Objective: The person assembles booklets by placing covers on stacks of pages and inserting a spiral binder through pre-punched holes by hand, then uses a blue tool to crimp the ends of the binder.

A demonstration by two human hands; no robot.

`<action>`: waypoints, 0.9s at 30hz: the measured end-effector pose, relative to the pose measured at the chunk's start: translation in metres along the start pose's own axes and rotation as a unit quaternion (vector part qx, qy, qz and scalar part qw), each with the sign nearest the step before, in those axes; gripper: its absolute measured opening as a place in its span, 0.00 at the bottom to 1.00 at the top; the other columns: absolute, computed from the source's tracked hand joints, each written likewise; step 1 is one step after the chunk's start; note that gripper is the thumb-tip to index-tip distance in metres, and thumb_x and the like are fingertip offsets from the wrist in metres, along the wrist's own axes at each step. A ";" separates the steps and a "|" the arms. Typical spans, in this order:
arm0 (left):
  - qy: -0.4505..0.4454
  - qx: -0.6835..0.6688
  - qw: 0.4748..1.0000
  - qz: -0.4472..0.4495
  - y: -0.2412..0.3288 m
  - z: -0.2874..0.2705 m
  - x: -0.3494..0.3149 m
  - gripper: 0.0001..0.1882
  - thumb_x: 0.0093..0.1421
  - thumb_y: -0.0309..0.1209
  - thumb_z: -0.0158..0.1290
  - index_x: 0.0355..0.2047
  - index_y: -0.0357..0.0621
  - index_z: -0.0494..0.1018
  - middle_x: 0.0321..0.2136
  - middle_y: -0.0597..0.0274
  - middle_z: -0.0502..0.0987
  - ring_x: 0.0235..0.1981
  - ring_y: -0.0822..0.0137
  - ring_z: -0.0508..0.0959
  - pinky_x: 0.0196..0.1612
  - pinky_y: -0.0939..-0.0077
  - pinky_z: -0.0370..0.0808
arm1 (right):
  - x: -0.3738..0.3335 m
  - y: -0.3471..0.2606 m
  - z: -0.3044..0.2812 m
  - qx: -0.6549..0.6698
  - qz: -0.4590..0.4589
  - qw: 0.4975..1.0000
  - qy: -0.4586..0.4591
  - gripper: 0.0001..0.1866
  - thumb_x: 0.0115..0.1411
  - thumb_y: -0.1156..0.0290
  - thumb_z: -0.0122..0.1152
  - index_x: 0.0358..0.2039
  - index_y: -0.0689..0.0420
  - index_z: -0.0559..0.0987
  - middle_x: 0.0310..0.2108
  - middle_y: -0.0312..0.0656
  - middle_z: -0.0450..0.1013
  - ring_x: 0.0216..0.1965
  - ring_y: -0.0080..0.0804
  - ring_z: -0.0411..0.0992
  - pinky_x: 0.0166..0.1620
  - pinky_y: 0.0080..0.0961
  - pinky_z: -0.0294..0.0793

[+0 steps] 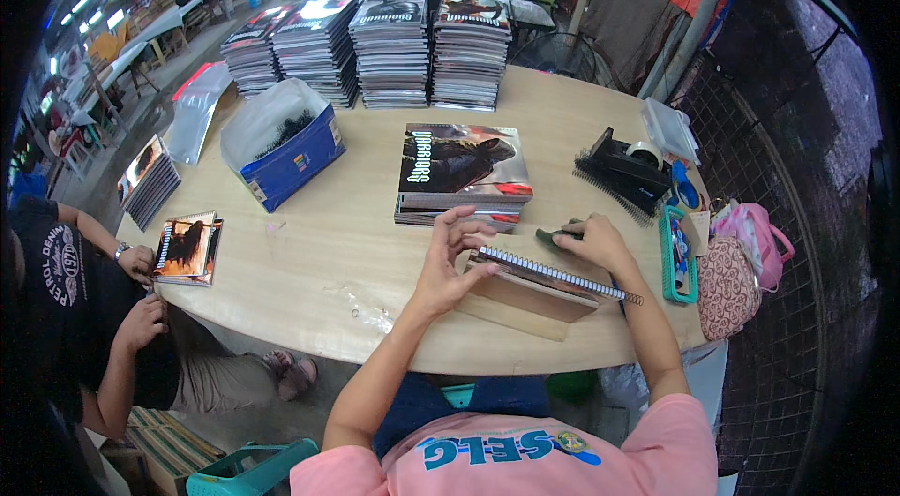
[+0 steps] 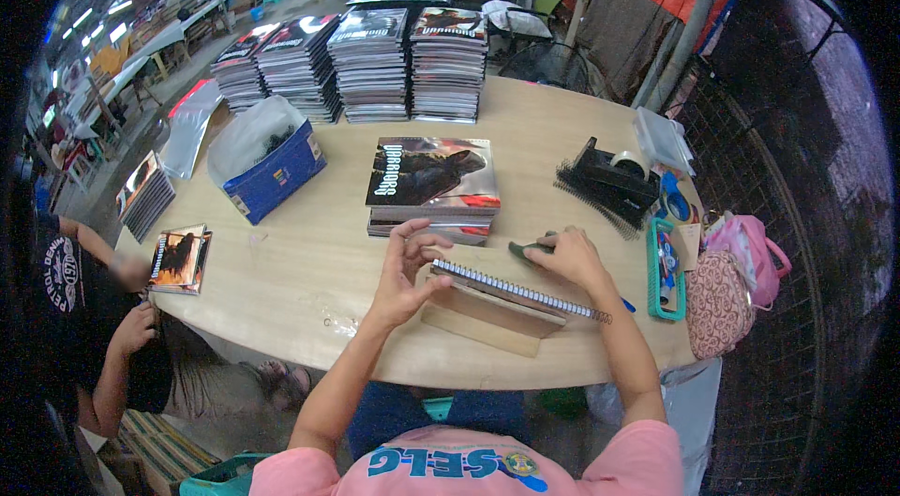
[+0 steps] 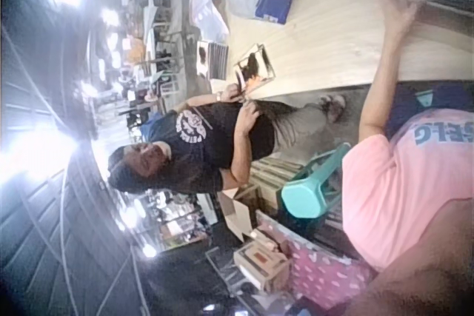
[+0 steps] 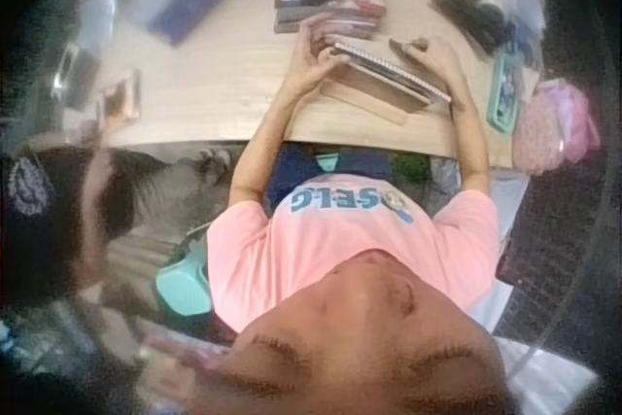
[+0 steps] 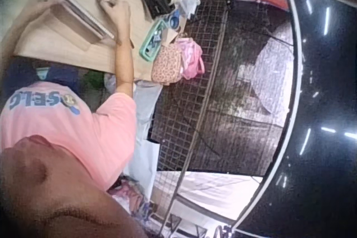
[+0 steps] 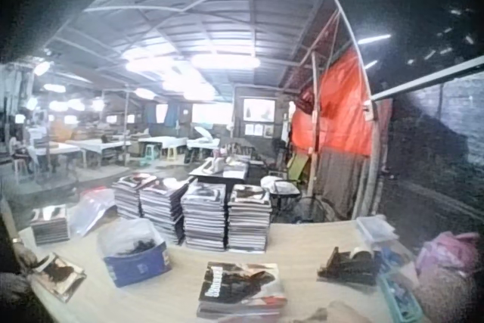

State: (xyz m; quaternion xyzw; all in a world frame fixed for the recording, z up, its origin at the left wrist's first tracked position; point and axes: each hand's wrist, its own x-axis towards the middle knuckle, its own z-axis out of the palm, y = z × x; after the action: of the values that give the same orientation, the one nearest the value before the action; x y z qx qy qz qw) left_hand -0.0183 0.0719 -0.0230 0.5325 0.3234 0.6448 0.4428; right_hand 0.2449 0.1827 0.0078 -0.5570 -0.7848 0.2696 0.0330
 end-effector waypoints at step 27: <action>0.035 -0.137 0.986 -0.090 0.003 0.009 0.004 0.31 0.47 0.17 0.63 0.50 0.39 0.61 0.32 0.55 0.78 0.34 0.71 0.79 0.37 0.81 0.77 | -0.060 -0.158 -0.062 -0.438 -0.523 0.682 0.264 0.17 0.47 0.64 0.61 0.40 0.48 0.79 0.38 0.33 0.70 0.45 0.28 0.69 0.61 0.53 0.56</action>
State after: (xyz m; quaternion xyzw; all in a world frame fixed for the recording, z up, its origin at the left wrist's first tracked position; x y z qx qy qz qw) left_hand -0.0106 0.0739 -0.0164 0.4129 0.2943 0.6584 0.5562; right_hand 0.1540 0.1165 0.1478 -0.0546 -0.9357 -0.3244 0.1272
